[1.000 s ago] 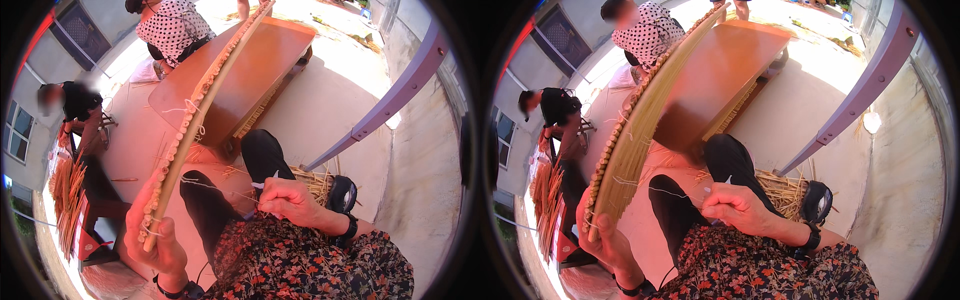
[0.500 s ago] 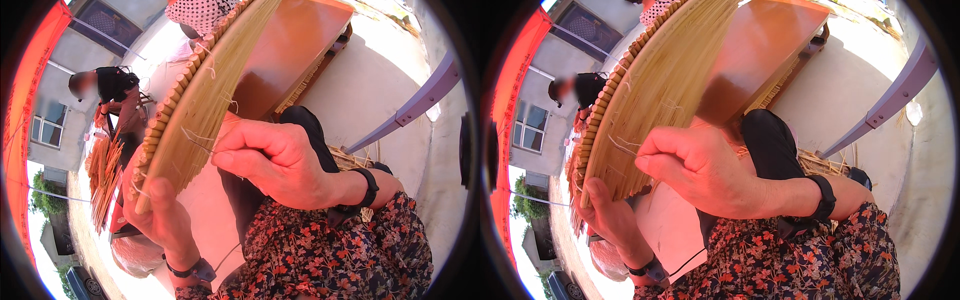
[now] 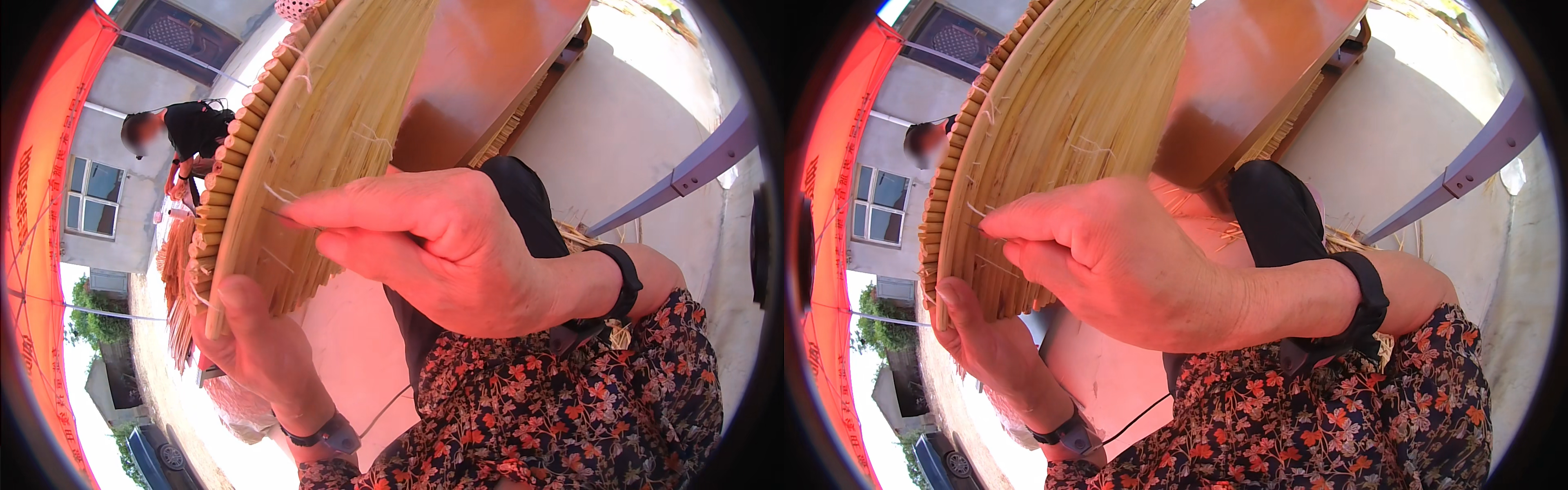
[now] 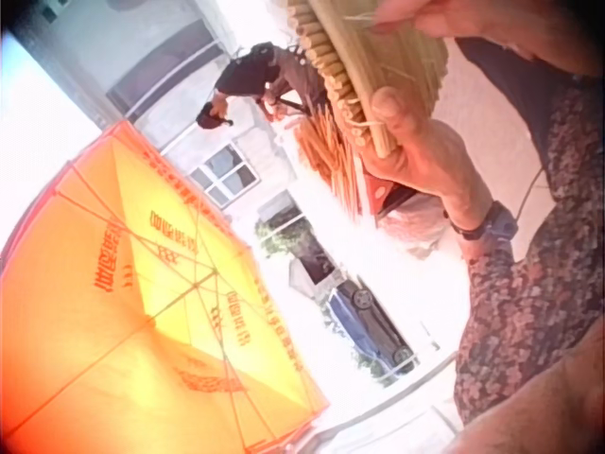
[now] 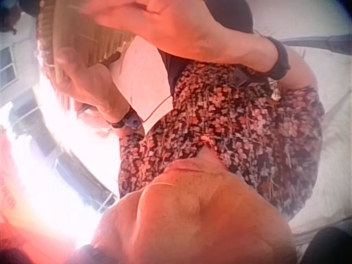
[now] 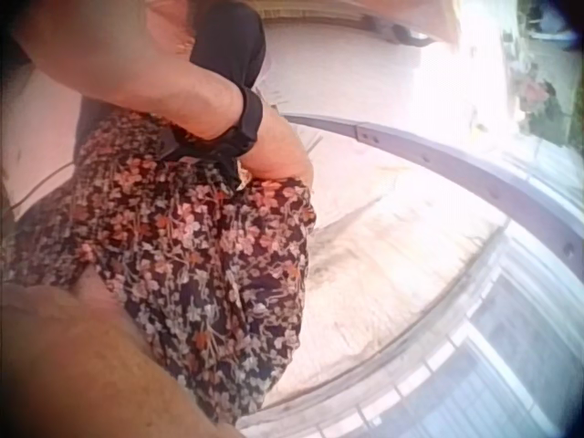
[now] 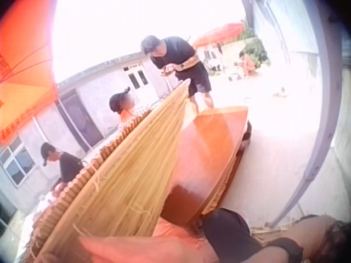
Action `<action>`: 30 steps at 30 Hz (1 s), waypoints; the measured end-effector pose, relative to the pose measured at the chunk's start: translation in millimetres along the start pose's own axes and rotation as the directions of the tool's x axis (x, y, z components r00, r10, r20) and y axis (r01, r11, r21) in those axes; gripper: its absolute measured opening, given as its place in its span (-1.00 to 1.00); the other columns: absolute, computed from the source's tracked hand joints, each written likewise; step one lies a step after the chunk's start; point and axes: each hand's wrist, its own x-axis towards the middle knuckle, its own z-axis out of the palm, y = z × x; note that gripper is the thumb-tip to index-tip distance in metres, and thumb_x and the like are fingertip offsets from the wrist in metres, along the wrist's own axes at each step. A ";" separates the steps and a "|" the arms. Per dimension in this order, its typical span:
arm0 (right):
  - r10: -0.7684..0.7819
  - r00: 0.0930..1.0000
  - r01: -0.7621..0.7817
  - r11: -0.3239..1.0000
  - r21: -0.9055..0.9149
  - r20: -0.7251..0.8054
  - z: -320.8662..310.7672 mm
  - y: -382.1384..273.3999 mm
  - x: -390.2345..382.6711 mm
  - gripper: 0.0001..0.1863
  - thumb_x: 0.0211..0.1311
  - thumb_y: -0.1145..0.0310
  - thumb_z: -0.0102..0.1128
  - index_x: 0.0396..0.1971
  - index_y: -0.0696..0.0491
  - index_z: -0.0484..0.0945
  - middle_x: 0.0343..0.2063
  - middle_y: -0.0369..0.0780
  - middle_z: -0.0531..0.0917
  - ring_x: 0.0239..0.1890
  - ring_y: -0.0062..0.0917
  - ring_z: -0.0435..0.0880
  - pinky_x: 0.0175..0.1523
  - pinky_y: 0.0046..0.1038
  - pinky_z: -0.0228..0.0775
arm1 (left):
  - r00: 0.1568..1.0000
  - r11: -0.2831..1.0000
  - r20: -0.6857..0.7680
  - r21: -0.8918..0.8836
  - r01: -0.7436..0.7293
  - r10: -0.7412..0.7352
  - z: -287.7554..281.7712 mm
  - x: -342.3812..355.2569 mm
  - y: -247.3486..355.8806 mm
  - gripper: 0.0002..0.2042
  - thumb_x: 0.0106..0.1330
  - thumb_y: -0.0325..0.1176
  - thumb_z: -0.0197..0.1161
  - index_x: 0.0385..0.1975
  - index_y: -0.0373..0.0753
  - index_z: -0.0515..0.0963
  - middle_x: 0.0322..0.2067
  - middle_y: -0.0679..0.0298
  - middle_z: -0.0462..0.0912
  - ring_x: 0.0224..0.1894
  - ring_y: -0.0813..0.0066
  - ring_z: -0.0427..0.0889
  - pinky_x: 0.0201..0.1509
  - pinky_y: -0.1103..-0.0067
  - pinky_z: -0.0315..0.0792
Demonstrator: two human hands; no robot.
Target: The person is weaving a bamboo mat by hand, using a needle and white thread to stitch together parallel bamboo strips. They repeatedly pass the needle through the strips to secure them, occasionally adjusting the mat's position on their lap.
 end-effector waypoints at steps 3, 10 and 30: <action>-0.024 1.000 0.024 1.000 0.018 -0.008 2.5 6.1 7.0 -0.81 0.25 0.52 0.12 -0.17 0.23 0.61 -0.48 -0.05 0.66 -0.45 -0.37 0.68 -0.38 -0.44 0.45 | 1.000 1.000 -0.027 0.004 0.000 0.000 0.5 0.9 -2.8 -0.59 0.40 -0.10 0.23 0.02 -0.34 0.54 0.00 0.12 0.60 0.02 0.36 0.59 0.10 0.41 0.47; -0.001 1.000 0.002 1.000 0.014 -0.027 11.3 12.9 12.8 -0.81 0.23 0.52 0.12 -0.20 0.22 0.61 -0.53 -0.03 0.63 -0.47 -0.34 0.68 -0.39 -0.42 0.43 | 0.991 0.991 -0.122 0.120 0.064 -0.049 3.4 7.7 2.0 -0.49 0.39 -0.05 0.22 0.10 -0.39 0.49 0.00 0.12 0.60 0.01 0.35 0.59 0.10 0.42 0.46; 0.031 1.000 -0.031 0.998 0.056 0.003 14.0 11.3 25.6 -0.83 0.20 0.51 0.11 -0.26 0.22 0.62 -0.52 0.02 0.61 -0.47 -0.23 0.66 -0.38 -0.34 0.45 | 0.994 0.997 -0.107 0.069 0.018 -0.011 -4.1 14.0 -6.1 -0.50 0.42 -0.08 0.19 0.12 -0.43 0.44 0.02 0.09 0.57 0.03 0.33 0.58 0.10 0.43 0.46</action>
